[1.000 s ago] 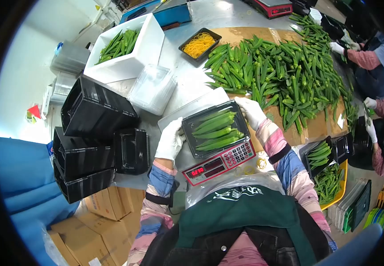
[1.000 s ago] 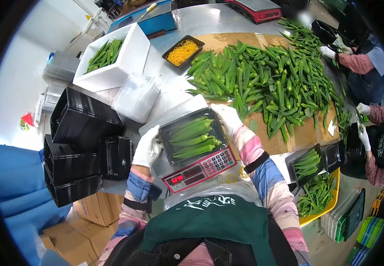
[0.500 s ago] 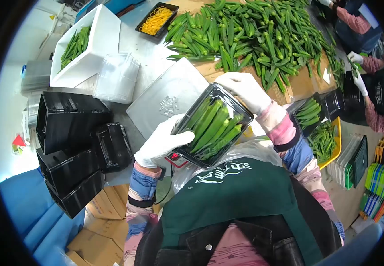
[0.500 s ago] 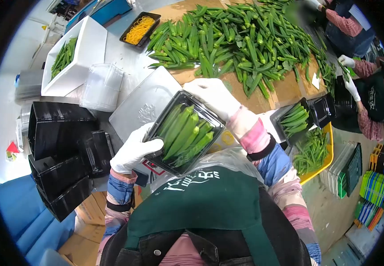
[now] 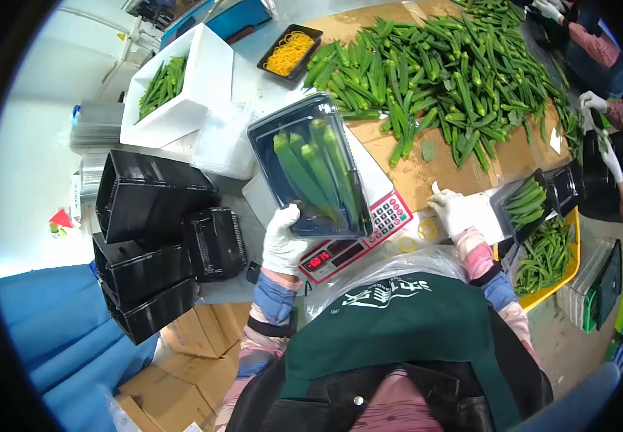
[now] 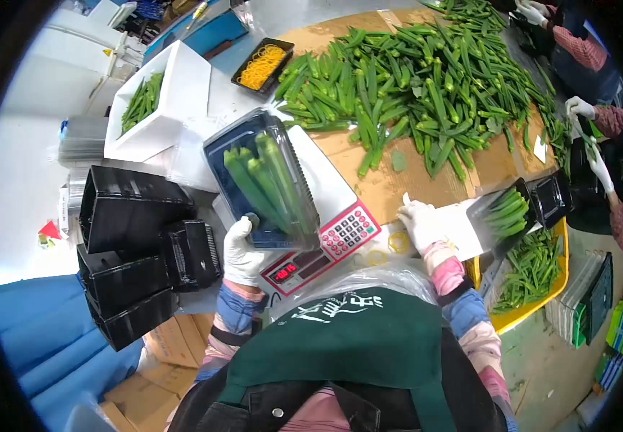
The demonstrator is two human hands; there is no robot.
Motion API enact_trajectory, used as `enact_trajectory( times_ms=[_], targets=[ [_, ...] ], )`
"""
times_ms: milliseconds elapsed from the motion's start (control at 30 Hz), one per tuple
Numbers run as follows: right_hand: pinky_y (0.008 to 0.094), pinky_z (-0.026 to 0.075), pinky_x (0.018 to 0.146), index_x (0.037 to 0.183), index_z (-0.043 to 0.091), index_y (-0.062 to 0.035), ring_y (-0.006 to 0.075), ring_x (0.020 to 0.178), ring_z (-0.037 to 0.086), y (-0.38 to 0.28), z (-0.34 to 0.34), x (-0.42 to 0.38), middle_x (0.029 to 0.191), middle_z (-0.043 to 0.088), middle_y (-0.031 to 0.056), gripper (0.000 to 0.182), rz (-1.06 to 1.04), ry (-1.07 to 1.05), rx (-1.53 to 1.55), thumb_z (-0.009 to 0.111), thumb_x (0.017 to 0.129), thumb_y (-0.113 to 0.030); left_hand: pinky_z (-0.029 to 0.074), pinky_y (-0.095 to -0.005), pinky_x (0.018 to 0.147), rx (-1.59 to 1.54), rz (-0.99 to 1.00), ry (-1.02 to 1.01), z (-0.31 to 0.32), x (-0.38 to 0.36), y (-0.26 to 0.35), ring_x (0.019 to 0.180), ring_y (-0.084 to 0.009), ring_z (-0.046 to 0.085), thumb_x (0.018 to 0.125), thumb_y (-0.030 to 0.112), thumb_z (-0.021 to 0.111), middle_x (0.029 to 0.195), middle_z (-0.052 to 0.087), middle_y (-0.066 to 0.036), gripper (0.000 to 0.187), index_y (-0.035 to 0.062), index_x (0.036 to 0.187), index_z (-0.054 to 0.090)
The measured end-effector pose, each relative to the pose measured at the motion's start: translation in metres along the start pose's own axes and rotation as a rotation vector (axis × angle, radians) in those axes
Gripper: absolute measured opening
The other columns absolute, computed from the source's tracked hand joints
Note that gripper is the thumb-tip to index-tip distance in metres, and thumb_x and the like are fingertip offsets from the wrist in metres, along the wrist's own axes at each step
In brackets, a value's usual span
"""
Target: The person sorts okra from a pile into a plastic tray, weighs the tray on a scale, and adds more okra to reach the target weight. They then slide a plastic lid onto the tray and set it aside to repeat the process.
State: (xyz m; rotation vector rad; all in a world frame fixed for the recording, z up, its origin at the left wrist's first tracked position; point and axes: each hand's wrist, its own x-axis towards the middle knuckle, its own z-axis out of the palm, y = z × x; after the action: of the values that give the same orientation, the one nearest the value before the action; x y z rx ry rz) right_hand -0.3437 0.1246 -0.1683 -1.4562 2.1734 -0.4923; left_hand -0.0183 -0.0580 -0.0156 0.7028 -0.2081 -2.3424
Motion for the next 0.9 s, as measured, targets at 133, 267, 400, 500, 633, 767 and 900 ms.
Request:
enact_trajectory(
  times_ms=[133, 267, 400, 500, 633, 767, 900],
  targets=[
    [0.0384, 0.054, 0.085, 0.098, 0.076, -0.0079, 0.0304, 0.096, 0.070, -0.037, -0.028, 0.008, 0.109, 0.072, 0.0129, 0.022, 0.212, 0.044, 0.288, 0.072, 0.087, -0.026, 0.057, -0.0422, 0.092, 0.186, -0.053, 0.081, 0.001, 0.018, -0.020, 0.106, -0.0216, 0.067, 0.089, 0.009, 0.068, 0.117, 0.066, -0.007, 0.037, 0.0051, 0.125, 0.059],
    [0.0372, 0.053, 0.080, 0.097, 0.075, -0.0084, 0.0306, 0.090, 0.070, -0.097, -0.058, 0.018, 0.097, 0.074, 0.0108, 0.025, 0.021, 0.198, 0.430, 0.076, 0.083, -0.030, 0.056, -0.0380, 0.093, 0.293, -0.084, -0.078, 0.042, 0.019, -0.030, 0.108, -0.0208, 0.066, 0.087, 0.009, 0.070, 0.122, 0.065, -0.009, 0.054, 0.0017, 0.137, 0.051],
    [0.0385, 0.052, 0.067, 0.092, 0.069, -0.0004, 0.0340, 0.079, 0.067, -0.118, -0.060, 0.026, 0.084, 0.069, 0.0190, 0.017, -0.079, 0.092, 0.621, 0.058, 0.088, -0.013, 0.057, -0.0379, 0.092, 0.317, -0.220, -0.153, 0.055, 0.015, -0.038, 0.106, -0.0209, 0.066, 0.084, 0.005, 0.069, 0.123, 0.063, -0.009, 0.057, 0.0025, 0.138, 0.050],
    [0.0382, 0.053, 0.068, 0.096, 0.068, -0.0002, 0.0313, 0.079, 0.068, -0.110, -0.056, 0.024, 0.086, 0.069, 0.0177, 0.019, -0.080, -0.030, 0.636, 0.057, 0.089, -0.014, 0.056, -0.0371, 0.093, 0.314, -0.215, -0.189, 0.062, 0.013, -0.040, 0.106, -0.0207, 0.066, 0.085, 0.004, 0.068, 0.121, 0.064, -0.009, 0.056, 0.0023, 0.138, 0.049],
    [0.0377, 0.053, 0.070, 0.100, 0.067, 0.0000, 0.0277, 0.080, 0.068, -0.111, -0.066, 0.026, 0.088, 0.070, 0.0160, 0.022, -0.063, -0.137, 0.603, 0.056, 0.092, -0.017, 0.056, -0.0373, 0.093, 0.260, -0.258, -0.133, 0.061, 0.015, -0.040, 0.106, -0.0211, 0.066, 0.087, 0.004, 0.066, 0.119, 0.064, -0.009, 0.053, 0.0024, 0.138, 0.050],
    [0.0340, 0.053, 0.079, 0.113, 0.064, 0.0004, 0.0213, 0.088, 0.067, -0.067, -0.013, 0.025, 0.099, 0.070, 0.0144, 0.028, -0.218, 0.039, 0.411, 0.055, 0.095, -0.019, 0.056, -0.0396, 0.095, 0.253, -0.297, -0.072, 0.042, 0.018, -0.040, 0.104, -0.0223, 0.068, 0.088, 0.006, 0.066, 0.112, 0.068, -0.011, 0.043, 0.0015, 0.130, 0.058],
    [0.0317, 0.052, 0.087, 0.123, 0.060, 0.0003, 0.0173, 0.096, 0.064, -0.072, -0.025, 0.022, 0.109, 0.068, 0.0131, 0.032, -0.320, 0.021, 0.923, 0.055, 0.097, -0.019, 0.055, -0.0291, 0.077, 0.287, -0.297, -0.003, 0.050, 0.007, -0.041, 0.085, -0.0135, 0.065, 0.084, 0.013, 0.071, 0.096, 0.065, -0.003, 0.039, 0.0026, 0.120, 0.060]
  ],
)
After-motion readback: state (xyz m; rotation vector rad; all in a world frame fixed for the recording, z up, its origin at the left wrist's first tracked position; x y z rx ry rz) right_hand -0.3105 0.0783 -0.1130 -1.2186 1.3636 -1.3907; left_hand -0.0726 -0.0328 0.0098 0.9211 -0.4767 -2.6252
